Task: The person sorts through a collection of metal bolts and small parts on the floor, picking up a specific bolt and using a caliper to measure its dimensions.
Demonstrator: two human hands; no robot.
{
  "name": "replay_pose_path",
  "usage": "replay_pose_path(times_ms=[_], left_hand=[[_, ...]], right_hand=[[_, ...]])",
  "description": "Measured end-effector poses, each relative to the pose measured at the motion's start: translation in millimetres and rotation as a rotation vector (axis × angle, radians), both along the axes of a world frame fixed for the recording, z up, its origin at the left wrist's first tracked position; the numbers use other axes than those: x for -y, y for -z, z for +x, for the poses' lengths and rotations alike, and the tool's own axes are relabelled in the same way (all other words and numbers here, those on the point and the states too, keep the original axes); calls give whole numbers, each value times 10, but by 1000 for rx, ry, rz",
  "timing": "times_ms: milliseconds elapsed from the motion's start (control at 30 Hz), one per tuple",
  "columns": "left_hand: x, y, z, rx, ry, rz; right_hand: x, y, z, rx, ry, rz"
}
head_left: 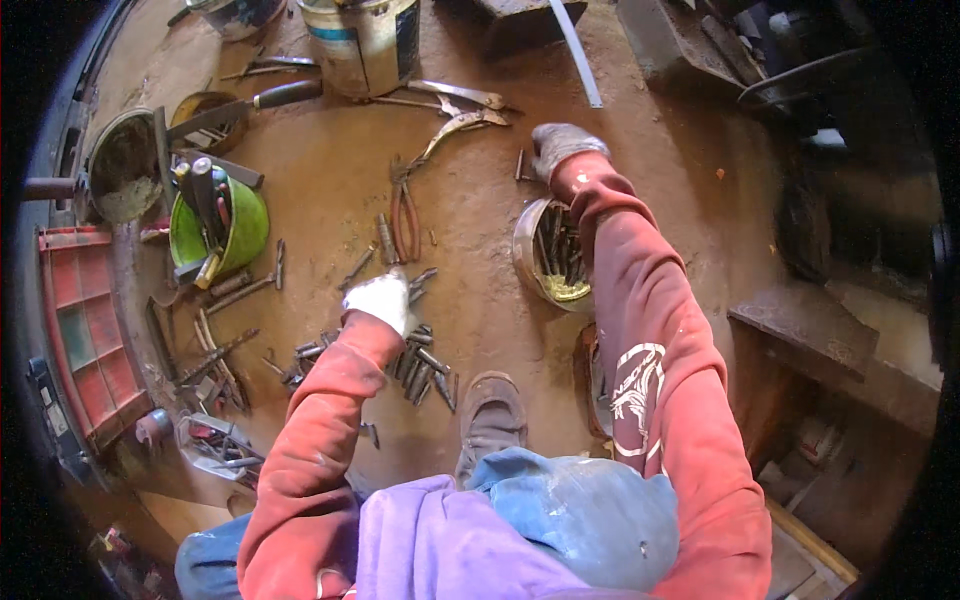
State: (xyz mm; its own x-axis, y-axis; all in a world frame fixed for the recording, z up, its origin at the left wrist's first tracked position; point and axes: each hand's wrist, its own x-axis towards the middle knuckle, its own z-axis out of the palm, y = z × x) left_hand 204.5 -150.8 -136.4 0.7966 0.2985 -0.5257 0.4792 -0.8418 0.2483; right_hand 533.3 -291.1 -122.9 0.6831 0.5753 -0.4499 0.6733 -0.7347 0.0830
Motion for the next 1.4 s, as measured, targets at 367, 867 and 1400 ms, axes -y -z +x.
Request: replay_pose_path(times_ms=[367,867,1400], left_hand=[[-204,-18,-32,-137,-58,-143],[138,-381,54,456,-688,-395],[-1417,384,-878,221,-840,208]], right_hand=[[1260,-805,-1933,-58,259,398],[1609,-618,-2231,-145,405,625],[-43,-140,-2632,-416,-173,433]])
